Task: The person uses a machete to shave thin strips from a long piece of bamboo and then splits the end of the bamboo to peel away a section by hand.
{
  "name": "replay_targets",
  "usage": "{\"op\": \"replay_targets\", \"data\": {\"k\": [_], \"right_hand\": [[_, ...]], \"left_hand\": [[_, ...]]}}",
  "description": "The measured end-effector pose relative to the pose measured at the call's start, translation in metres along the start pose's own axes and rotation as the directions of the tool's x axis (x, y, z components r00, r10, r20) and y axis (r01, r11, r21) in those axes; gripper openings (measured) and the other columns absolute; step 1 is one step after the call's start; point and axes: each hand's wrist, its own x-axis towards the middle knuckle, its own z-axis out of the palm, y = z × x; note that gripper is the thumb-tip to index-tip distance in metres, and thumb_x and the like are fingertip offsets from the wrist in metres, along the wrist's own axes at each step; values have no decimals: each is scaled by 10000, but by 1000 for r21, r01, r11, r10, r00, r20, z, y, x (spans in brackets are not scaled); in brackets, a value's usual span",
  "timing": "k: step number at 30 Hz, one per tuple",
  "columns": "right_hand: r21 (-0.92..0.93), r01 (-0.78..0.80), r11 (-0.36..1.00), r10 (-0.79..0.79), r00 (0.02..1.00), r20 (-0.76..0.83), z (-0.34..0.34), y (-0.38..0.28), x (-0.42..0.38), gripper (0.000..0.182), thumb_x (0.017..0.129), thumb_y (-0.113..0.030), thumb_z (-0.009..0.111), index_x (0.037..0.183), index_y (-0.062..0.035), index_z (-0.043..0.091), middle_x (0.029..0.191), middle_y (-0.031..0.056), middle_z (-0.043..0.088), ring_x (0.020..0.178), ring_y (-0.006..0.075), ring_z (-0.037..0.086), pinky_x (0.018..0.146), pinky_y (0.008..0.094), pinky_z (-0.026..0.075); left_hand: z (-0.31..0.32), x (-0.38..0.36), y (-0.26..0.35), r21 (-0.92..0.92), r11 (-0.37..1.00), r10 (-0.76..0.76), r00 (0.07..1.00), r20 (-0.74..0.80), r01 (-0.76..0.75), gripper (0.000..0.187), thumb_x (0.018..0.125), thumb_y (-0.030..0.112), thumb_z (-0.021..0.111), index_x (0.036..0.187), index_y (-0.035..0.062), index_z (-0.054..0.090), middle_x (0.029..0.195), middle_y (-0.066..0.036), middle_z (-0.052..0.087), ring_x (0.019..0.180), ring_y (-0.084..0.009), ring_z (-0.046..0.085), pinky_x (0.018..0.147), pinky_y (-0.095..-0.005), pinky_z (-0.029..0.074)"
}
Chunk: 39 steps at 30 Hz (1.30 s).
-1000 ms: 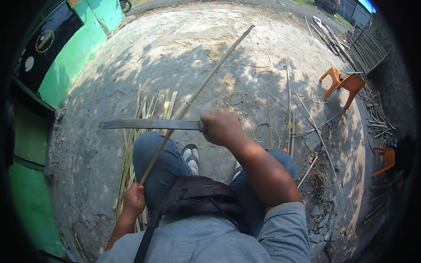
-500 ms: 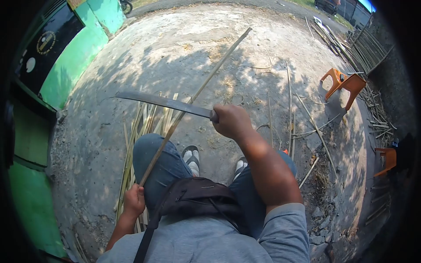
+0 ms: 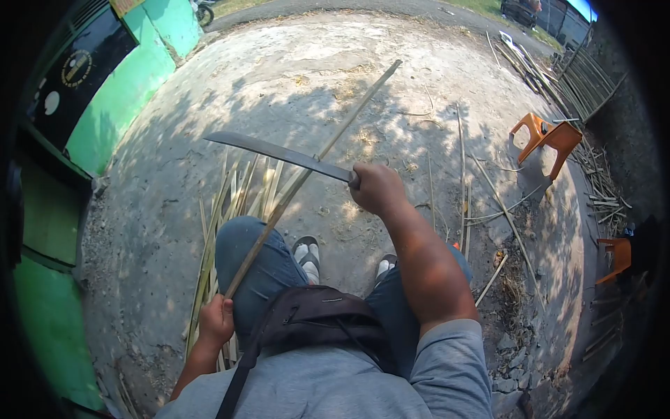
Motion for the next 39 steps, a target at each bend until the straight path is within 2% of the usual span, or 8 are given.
{"op": "replay_targets", "data": {"k": [2,9,12,15,21,28,34,39], "right_hand": [[40,-6,999,6,1000,5,-6,-8,-7,151,880,-242,648,838,-98,665,796,170,690,789,415,684,720,540,545],[-48,304,951,-292,941,174,-10,-52,-24,133,861,-221,653,818,-100,617,705,143,647,692,409,667,654,534,536],[-118,301,946,-292,953,83,-10,-32,-11,165,883,-251,646,792,-114,655,719,145,682,678,396,693,653,537,549],[14,-1,1000,3,990,-143,4,19,9,175,907,-246,624,815,-100,654,745,170,682,714,433,675,676,556,545],[-1,18,1000,-18,996,-92,-8,-1,-4,155,899,-230,631,829,-91,639,755,183,677,732,436,673,680,554,547],[-71,409,910,-406,913,44,-14,-43,-17,135,873,-219,659,800,-110,628,693,158,648,706,403,682,633,519,531],[70,-174,982,181,978,-102,-16,25,15,192,934,-267,629,862,-99,689,797,200,697,764,447,669,694,544,540],[-27,-41,999,38,996,-76,-20,13,-2,158,900,-252,651,834,-110,669,777,181,695,752,426,684,679,552,541]], "left_hand": [[0,0,-1,-9,1000,7,1000,4,-7,531,1080,485,478,815,27,524,666,-254,573,670,-517,603,572,-546,444],[4,1,-2,-33,999,32,999,-2,-32,521,1082,476,478,817,30,525,660,-254,570,671,-519,602,568,-542,448],[5,0,-7,-50,998,25,1000,8,-24,519,1082,478,478,824,30,531,662,-254,573,676,-518,606,569,-543,450],[8,-2,-5,-26,999,28,999,-42,-29,518,1081,479,478,827,30,533,662,-253,571,674,-516,606,568,-542,450],[5,-3,-5,-26,1000,7,1000,-3,-7,520,1081,479,477,823,31,533,662,-250,577,677,-512,612,570,-533,457],[9,3,-8,-44,998,41,999,-16,-42,540,1073,501,484,809,31,529,654,-248,573,667,-504,617,568,-526,458],[6,0,-8,-14,1000,24,999,-26,-24,531,1077,490,479,814,32,527,647,-245,572,659,-504,619,561,-535,457],[4,0,-6,-15,999,38,999,-2,-38,530,1081,486,470,814,32,528,638,-243,565,650,-504,613,557,-539,454]]}}
